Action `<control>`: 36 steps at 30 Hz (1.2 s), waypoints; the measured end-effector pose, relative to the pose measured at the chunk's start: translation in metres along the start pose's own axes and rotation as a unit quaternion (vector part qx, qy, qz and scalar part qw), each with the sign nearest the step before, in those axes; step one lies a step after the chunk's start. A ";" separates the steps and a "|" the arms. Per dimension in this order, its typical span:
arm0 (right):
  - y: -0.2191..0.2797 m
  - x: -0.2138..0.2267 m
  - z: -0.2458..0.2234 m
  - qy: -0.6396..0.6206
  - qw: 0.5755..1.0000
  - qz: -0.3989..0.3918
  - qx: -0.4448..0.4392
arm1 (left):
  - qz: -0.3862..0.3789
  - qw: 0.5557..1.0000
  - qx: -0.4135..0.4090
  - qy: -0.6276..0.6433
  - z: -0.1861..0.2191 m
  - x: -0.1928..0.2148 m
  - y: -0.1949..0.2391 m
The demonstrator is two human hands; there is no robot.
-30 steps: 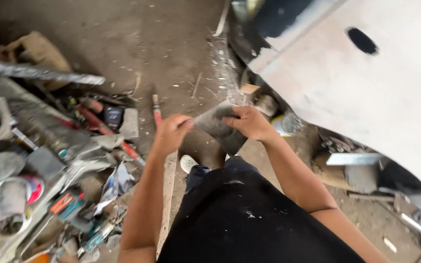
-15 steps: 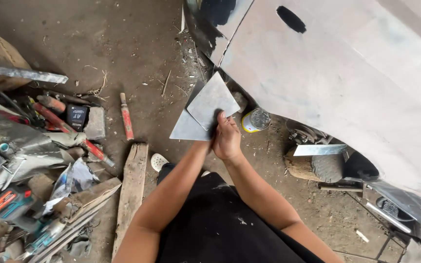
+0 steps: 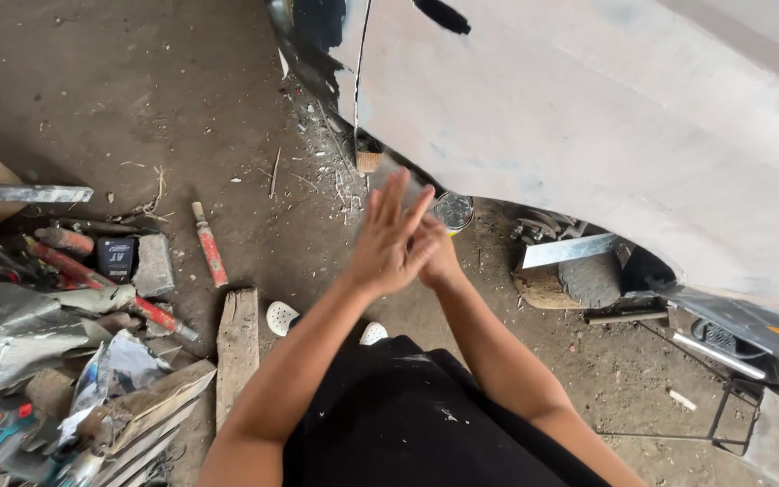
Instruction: The person uses a sanding block to smooth the surface of a car's front bumper and door area. They repeatedly rub the sanding block against the vehicle's bodywork, occasionally pausing to wipe the surface with their hand or adjust the sanding block.
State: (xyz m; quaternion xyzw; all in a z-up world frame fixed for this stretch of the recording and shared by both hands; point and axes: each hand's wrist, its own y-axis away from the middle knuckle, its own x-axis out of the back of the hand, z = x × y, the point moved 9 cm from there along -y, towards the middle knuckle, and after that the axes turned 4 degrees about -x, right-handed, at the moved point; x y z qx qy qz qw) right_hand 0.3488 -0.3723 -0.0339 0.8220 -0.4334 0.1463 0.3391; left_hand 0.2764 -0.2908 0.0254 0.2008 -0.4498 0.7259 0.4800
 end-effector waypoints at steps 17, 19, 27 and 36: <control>-0.042 0.015 -0.116 -0.151 0.983 -0.023 0.105 | -0.015 0.895 0.211 0.393 -0.176 0.064 -0.086; -0.051 0.016 -0.159 -0.121 0.982 -0.002 0.146 | -0.007 0.860 0.244 0.448 -0.221 0.078 -0.095; -0.117 0.111 -0.170 -0.438 0.859 0.197 0.178 | -0.021 0.901 0.018 0.433 -0.269 0.119 -0.197; -0.060 0.145 -0.374 -0.225 0.830 0.282 0.425 | -0.160 0.825 -0.136 0.524 -0.166 0.176 -0.326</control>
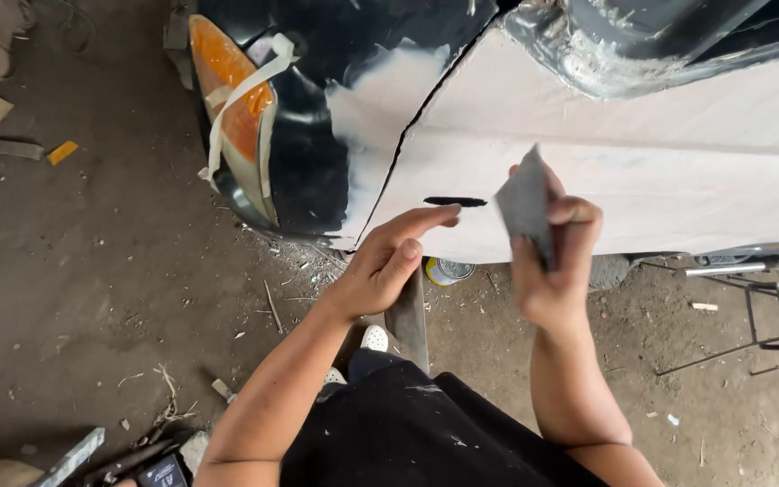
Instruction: The person uses a sanding block to smooth the surface of a car's front bumper and door area. They repeatedly rub the sanding block against the vehicle's bodywork, occasionally pausing to wipe the surface with their hand or adjust the sanding block.
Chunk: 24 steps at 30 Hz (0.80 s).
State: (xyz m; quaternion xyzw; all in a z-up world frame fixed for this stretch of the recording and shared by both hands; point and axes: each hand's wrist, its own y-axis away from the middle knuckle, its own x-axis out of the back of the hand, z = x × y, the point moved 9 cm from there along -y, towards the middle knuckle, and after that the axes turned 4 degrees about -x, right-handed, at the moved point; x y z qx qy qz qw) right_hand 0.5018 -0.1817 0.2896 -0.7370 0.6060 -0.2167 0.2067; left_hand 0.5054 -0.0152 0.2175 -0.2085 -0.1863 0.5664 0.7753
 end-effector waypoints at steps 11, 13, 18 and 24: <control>-0.054 -0.072 0.026 0.587 0.799 0.035 0.122 | -0.113 0.950 0.116 0.268 -0.058 0.036 -0.050; -0.062 -0.083 0.030 0.602 0.786 0.069 0.122 | -0.149 0.963 0.065 0.215 -0.053 0.048 -0.057; -0.061 -0.100 0.054 0.598 0.775 0.166 0.124 | -0.116 0.988 -0.104 0.021 -0.028 0.091 -0.067; -0.071 -0.117 0.056 0.605 0.746 0.257 0.100 | -0.155 0.964 -0.199 -0.080 -0.017 0.101 -0.074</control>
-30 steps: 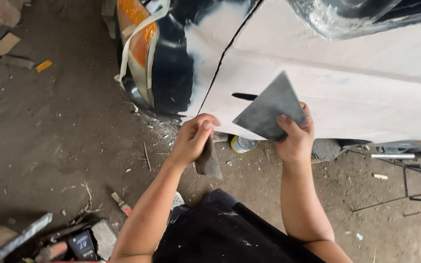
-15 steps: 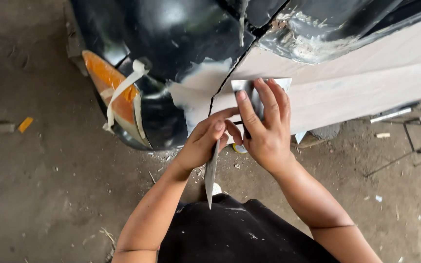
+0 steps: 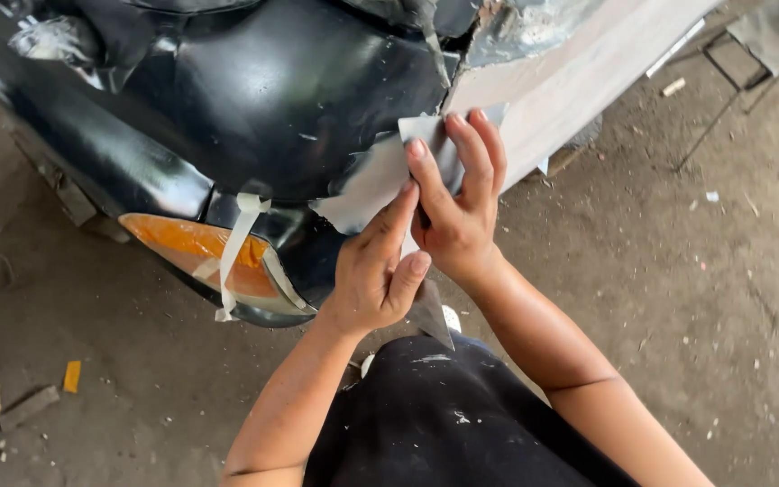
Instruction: The person uses a sanding block to smooth the surface of a car's front bumper and door area. They repeatedly rub the sanding block against the vehicle's bodywork, occasionally pausing to wipe the surface with their hand or adjust the sanding block.
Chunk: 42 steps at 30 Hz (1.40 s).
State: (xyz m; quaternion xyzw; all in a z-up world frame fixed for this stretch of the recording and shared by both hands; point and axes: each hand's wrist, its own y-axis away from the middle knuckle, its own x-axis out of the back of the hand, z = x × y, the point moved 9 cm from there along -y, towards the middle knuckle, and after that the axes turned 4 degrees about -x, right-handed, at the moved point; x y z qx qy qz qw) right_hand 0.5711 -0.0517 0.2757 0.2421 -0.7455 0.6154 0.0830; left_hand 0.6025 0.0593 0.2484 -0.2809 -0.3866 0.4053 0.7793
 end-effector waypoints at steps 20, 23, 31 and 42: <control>-0.006 -0.002 -0.007 0.017 0.994 0.075 -0.075 | -0.040 0.998 0.005 0.049 -0.005 0.015 -0.020; -0.003 -0.001 -0.005 0.017 0.994 0.073 -0.074 | -0.043 0.997 0.013 0.063 -0.006 0.014 -0.019; -0.012 0.005 -0.010 0.013 0.995 0.067 -0.070 | -0.039 0.998 0.012 0.053 0.003 0.014 -0.023; 0.009 -0.003 -0.005 -0.001 0.996 0.049 -0.080 | -0.001 0.998 -0.002 0.066 -0.005 0.007 -0.010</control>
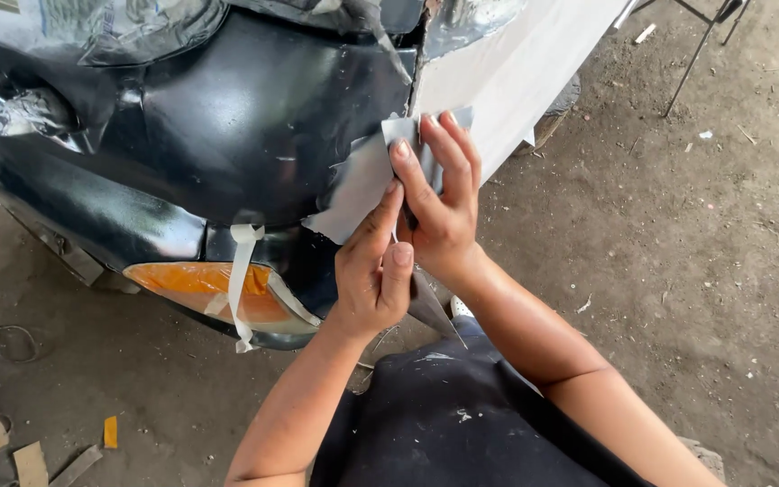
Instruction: The person uses a sanding block to smooth the surface of a car's front bumper and door area. They repeatedly rub the sanding block against the vehicle's bodywork, occasionally pausing to wipe the surface with their hand or adjust the sanding block.
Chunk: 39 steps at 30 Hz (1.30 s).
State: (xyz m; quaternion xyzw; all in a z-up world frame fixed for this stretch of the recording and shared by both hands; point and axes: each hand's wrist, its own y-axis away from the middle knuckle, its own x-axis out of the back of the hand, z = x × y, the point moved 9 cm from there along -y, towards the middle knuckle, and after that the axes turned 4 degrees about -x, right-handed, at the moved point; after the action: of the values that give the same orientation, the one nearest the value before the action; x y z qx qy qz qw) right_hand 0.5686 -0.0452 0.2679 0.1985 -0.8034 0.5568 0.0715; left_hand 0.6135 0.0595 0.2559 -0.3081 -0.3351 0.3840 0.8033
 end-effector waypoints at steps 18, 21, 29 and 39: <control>-0.009 0.005 -0.004 -0.026 1.000 0.002 -0.018 | -0.006 1.000 0.006 -0.006 -0.007 -0.006 0.005; -0.012 0.004 -0.003 -0.013 1.000 0.008 -0.019 | -0.013 1.000 0.016 -0.015 -0.002 -0.004 0.001; -0.016 0.002 -0.002 0.017 1.000 0.011 0.004 | -0.002 1.000 0.009 -0.029 -0.003 -0.002 -0.009; -0.015 0.000 0.004 -0.010 1.000 0.018 -0.010 | 0.003 0.999 0.004 -0.036 0.008 0.002 -0.016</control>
State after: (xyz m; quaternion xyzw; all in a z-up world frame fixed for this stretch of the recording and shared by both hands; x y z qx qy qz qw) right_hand 0.5752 -0.0535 0.2790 0.1891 -0.8132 0.5476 0.0553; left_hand 0.6150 0.0546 0.2734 -0.2922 -0.3615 0.3988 0.7905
